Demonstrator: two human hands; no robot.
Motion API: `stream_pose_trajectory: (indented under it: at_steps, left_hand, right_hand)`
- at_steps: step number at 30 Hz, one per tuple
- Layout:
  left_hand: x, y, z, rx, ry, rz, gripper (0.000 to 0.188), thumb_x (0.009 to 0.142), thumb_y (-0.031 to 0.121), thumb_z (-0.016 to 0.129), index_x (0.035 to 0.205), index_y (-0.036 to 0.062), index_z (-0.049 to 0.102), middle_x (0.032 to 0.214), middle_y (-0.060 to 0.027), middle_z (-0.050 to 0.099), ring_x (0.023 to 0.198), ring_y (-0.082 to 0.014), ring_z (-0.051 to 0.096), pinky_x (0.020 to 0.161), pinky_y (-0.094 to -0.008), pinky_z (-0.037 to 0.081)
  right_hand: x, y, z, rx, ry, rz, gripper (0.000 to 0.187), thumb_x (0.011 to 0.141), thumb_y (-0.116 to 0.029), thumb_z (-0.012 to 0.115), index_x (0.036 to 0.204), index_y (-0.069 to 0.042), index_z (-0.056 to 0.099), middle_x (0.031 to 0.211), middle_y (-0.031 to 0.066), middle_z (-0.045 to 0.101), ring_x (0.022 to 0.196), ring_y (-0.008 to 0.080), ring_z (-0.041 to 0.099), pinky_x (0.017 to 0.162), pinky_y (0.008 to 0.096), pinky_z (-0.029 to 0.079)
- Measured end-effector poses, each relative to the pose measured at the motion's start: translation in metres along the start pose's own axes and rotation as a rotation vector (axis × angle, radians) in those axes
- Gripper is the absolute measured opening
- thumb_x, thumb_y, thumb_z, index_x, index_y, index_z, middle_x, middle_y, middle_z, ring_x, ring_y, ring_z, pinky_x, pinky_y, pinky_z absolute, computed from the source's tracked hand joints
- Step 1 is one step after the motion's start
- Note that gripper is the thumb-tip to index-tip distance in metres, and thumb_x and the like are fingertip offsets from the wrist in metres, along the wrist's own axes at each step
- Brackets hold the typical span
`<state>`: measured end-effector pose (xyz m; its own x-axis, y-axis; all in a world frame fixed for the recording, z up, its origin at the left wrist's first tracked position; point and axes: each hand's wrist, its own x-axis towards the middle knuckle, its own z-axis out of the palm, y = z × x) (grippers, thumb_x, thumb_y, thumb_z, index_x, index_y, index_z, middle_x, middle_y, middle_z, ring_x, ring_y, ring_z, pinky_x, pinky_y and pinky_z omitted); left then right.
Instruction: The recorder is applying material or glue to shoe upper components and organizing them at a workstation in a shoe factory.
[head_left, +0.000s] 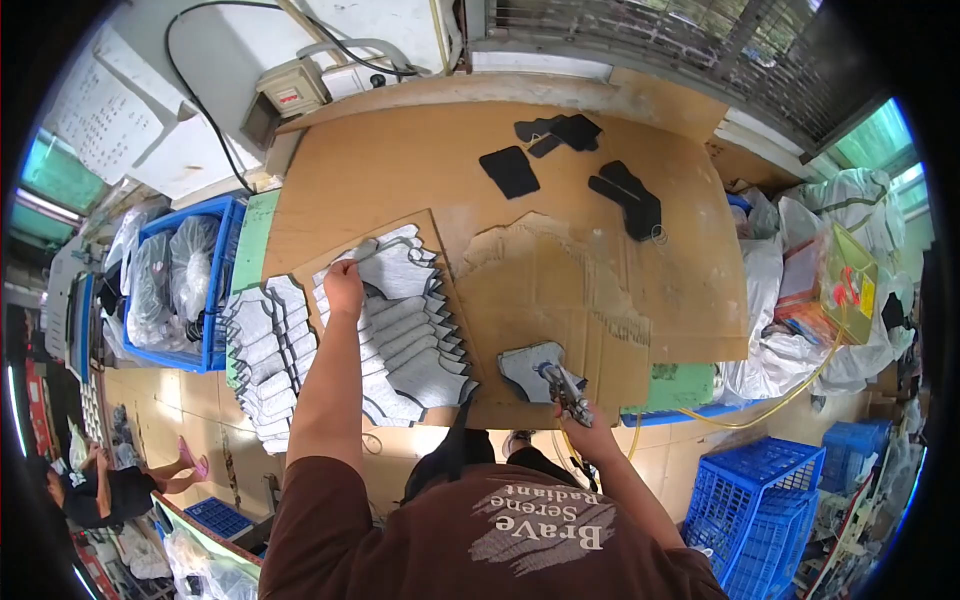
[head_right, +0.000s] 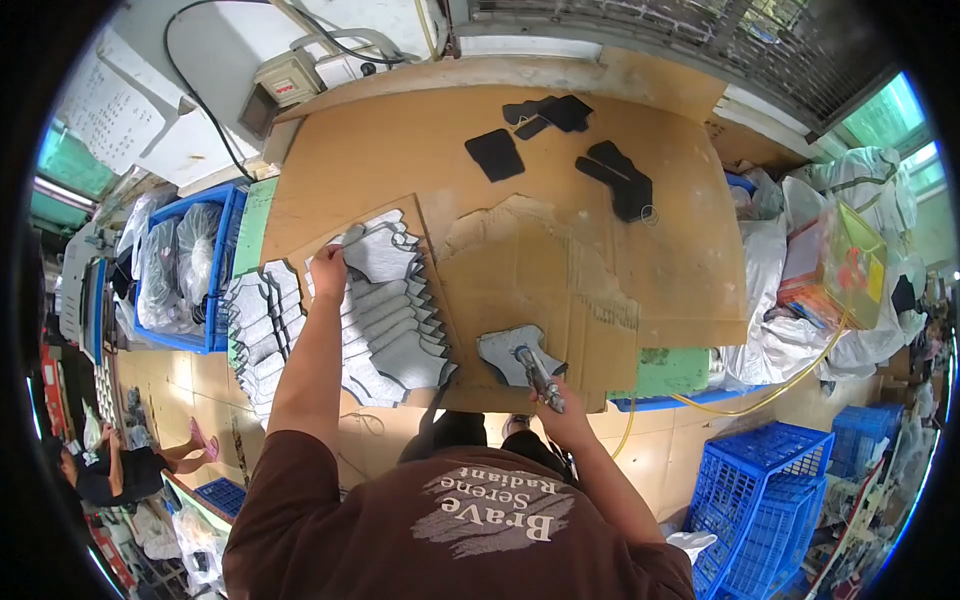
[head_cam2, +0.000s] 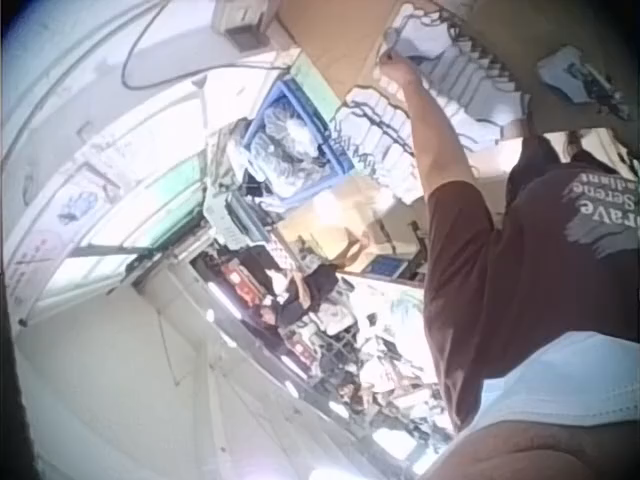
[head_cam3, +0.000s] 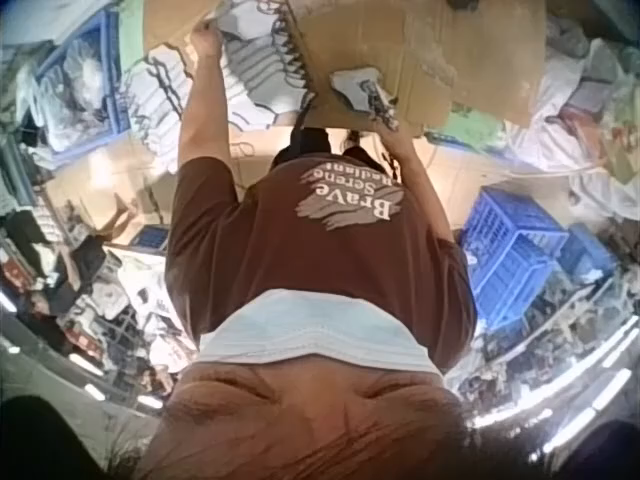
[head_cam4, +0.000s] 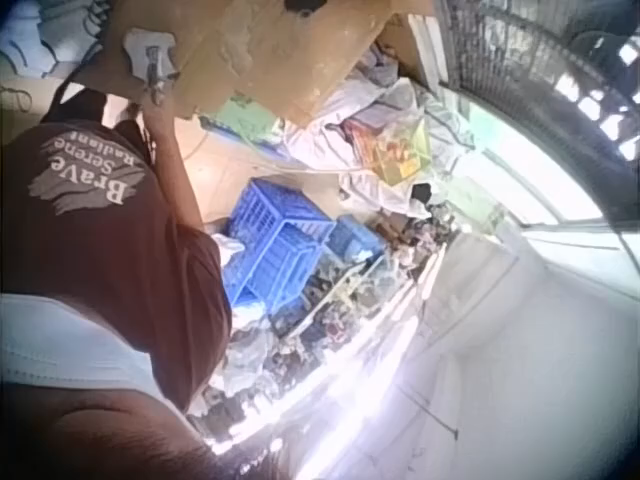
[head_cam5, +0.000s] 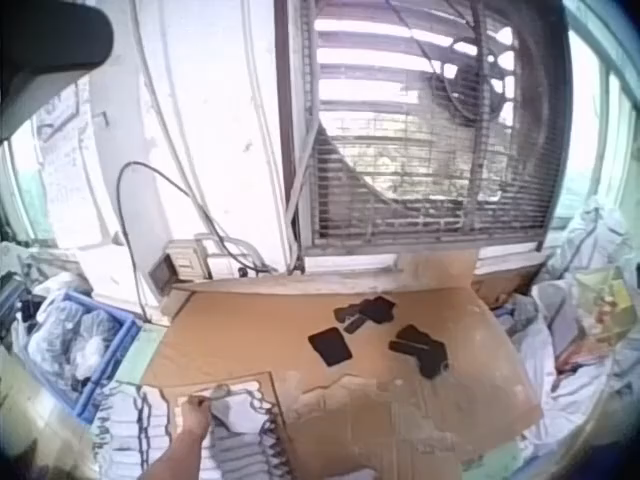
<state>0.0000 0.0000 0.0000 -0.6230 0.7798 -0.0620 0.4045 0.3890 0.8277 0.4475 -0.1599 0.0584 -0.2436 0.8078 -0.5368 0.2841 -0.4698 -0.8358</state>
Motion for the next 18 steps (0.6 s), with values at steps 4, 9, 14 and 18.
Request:
stream_pose_trajectory:
  at_steps: [4,9,14,18]
  left_hand:
    - [-0.028,0.027,0.001,0.376,0.154,0.467,0.014,0.079,0.009,0.055,0.087,0.0022,0.065,0.087,-0.0199,0.062,0.079,-0.0349,0.059,0.069,-0.0392,0.047]
    - [-0.151,0.063,0.048,0.173,-0.552,0.544,0.018,0.074,0.014,0.061,0.086,0.0011,0.062,0.08,-0.0172,0.059,0.077,-0.0334,0.056,0.068,-0.0395,0.045]
    - [-0.218,0.066,0.08,0.187,-0.651,0.366,0.025,0.069,0.013,0.069,0.088,0.0003,0.059,0.084,-0.0156,0.057,0.073,-0.0289,0.058,0.066,-0.0349,0.047]
    - [-0.227,0.065,0.084,0.106,-0.551,0.278,0.025,0.067,0.012,0.071,0.085,-0.0002,0.058,0.08,-0.0154,0.056,0.072,-0.0278,0.058,0.065,-0.0347,0.047]
  right_hand:
    - [0.004,-0.001,0.008,-0.003,0.047,-0.141,0.015,0.075,-0.003,0.052,0.09,-0.005,0.054,0.085,0.0058,0.056,0.079,0.0153,0.052,0.073,0.0278,0.042]
    - [-0.001,-0.013,0.008,-0.005,0.015,-0.112,0.015,0.075,-0.005,0.052,0.09,-0.005,0.054,0.083,0.0071,0.057,0.077,0.016,0.053,0.07,0.0289,0.042]
    - [0.006,-0.01,0.015,-0.037,0.024,-0.168,0.013,0.075,-0.006,0.053,0.089,-0.005,0.054,0.077,0.0074,0.056,0.071,0.0172,0.053,0.066,0.0297,0.043]
    - [0.009,-0.001,0.018,-0.008,-0.005,-0.117,0.013,0.076,-0.007,0.054,0.088,-0.004,0.053,0.072,0.0074,0.055,0.067,0.0182,0.053,0.064,0.0312,0.043]
